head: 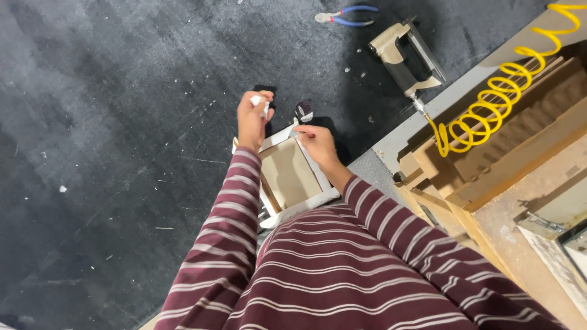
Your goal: The person assembles small white frames by folding white paper or cardstock around a wooden frame and securing it with a pneumatic staple gun. They repeatedly fold the edges and staple them in place, then stack the finished frames on the table.
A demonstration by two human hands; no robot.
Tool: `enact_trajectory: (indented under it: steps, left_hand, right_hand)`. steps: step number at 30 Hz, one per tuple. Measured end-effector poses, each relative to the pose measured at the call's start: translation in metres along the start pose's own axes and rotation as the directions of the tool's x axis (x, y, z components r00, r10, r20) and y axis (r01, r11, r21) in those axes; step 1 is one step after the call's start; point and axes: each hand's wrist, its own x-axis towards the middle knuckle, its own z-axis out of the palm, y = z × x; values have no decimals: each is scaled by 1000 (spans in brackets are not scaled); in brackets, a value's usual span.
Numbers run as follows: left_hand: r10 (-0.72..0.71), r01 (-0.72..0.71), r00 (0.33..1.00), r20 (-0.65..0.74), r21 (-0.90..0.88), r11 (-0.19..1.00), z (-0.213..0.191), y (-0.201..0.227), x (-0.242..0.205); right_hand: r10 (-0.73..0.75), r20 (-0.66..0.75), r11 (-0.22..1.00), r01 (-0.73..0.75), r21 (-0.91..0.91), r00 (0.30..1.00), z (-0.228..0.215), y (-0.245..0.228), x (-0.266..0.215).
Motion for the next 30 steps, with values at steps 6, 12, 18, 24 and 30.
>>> enact_trajectory:
  steps: [6,12,18,24,30]
  left_hand:
    - [279,20,844,-458,547,837,-80,-12,-68]
    - [125,198,918,-376,709,676,-59,-21,-97]
    - [360,106,920,-154,983,150,-49,-6,-15]
    - [298,-88,940,163,964,-252,-26,-28,19]
    - [215,-304,908,360,919,-252,15,-35,-35]
  right_hand:
    - [119,-83,991,-114,65,989,-18,28,-36]
    - [308,-23,943,-301,144,951,-7,18,-42]
    - [412,315,821,-499,278,855,17,29,-56]
    - [366,547,851,-509,130,752,1,36,-64]
    - [312,178,899,-351,263,933,-50,51,-19]
